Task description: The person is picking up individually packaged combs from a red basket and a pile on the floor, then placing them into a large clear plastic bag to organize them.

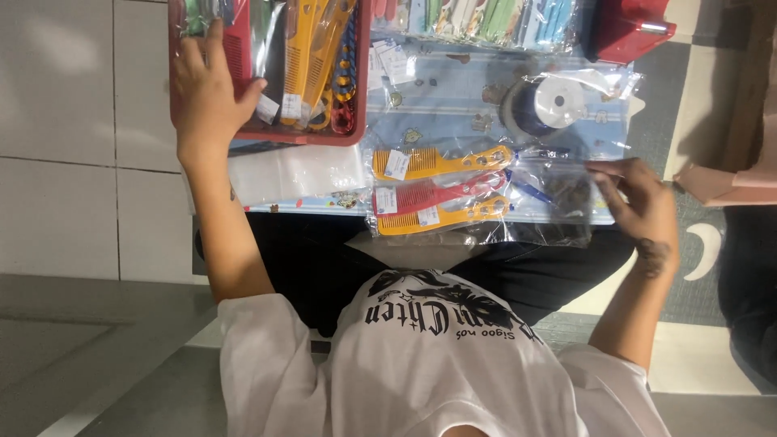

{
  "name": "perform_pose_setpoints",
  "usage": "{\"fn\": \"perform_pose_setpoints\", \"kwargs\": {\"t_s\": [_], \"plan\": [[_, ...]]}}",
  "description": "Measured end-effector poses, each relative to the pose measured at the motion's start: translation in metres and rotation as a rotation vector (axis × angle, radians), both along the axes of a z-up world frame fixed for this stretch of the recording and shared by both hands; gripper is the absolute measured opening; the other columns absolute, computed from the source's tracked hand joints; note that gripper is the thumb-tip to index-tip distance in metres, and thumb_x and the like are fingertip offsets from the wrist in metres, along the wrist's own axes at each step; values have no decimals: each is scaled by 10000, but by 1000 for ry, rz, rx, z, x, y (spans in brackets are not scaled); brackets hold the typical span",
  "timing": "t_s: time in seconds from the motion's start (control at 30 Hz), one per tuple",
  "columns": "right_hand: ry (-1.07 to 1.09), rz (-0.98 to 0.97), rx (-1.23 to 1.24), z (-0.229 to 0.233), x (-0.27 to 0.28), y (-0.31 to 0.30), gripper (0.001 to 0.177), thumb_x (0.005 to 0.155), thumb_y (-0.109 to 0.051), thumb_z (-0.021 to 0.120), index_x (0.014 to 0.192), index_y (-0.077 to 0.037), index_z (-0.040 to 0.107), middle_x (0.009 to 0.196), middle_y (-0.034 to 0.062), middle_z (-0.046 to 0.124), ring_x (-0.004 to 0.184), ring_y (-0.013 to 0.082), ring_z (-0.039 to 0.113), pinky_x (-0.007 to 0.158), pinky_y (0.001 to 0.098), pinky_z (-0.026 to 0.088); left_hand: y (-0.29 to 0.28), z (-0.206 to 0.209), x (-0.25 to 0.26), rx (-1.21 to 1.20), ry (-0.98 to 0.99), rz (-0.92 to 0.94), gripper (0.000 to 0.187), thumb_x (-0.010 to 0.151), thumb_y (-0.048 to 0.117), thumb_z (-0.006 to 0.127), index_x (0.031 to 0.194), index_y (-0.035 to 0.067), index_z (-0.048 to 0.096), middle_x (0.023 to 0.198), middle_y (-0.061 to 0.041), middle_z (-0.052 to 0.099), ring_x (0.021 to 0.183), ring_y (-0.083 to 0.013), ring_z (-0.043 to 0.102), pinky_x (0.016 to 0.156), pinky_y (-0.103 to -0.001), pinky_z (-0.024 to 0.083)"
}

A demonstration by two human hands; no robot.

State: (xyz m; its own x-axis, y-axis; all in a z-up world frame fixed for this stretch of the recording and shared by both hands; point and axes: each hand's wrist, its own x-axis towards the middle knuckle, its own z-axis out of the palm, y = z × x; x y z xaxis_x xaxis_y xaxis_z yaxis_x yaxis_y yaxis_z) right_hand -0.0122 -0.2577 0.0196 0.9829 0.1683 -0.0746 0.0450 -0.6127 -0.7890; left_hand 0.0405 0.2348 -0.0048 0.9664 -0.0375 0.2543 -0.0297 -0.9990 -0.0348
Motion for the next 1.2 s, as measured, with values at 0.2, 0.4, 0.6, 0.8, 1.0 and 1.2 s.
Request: {"fn": "perform_pose_setpoints", "kwargs": {"t_s": [0.2, 0.4, 0.6, 0.8, 1.0, 1.2], "plan": [[-112, -72, 11, 5, -14, -24, 85, 885, 119, 531, 962, 135, 498, 999, 204, 551, 916, 251, 552, 846, 299, 452, -2, 25, -5, -323, -54, -19, 533, 781, -84, 550, 1199, 33, 241, 1144, -203, 469, 991, -353, 536, 773, -515, 407], [-136, -95, -29, 16, -17, -24, 82, 924, 104, 536, 987, 149, 507, 994, 216, 560, 883, 241, 553, 819, 296, 452, -5, 61, -19, -408, -219, -251, 227, 804, -143, 585, 993, -63, 488, 894, -156, 489, 702, -228, 486, 625, -315, 419], [-293, -47, 23, 18, -15, -27, 169, 942, 138, 553, 1077, 183, 461, 941, 253, 521, 813, 275, 536, 761, 317, 449, -80, 118, -64, -534, -159, -326, 142, 819, -95, 553, 937, -55, 486, 891, -157, 498, 777, -292, 492, 694, -380, 407], [21, 221, 706, 6, -23, -1, 970, 486, -27, 672, 1331, -110, 203, 1189, 231, 421, 955, 233, 518, 594, 231, 509, -153, 78, -74, 300, -61, -927, 260, 756, 128, 534, 1016, 110, 544, 986, 13, 453, 930, -120, 389, 856, -199, 341], [-94, 186, 440, -5, -40, -21, 404, 551, -64, 690, 907, -19, 505, 851, 110, 576, 718, 125, 538, 690, 207, 463, -196, 50, -72, -738, 267, -1052, 164, 795, 16, 516, 951, 10, 466, 930, -43, 464, 750, -133, 467, 619, -240, 402], [-191, 71, 474, -23, -61, -54, 278, 686, -12, 609, 936, -71, 502, 836, 74, 564, 720, 107, 545, 648, 161, 475, -223, 36, -63, -244, -87, -1190, 185, 771, 45, 540, 954, 16, 534, 1018, -63, 468, 896, -181, 465, 804, -250, 430]]}}
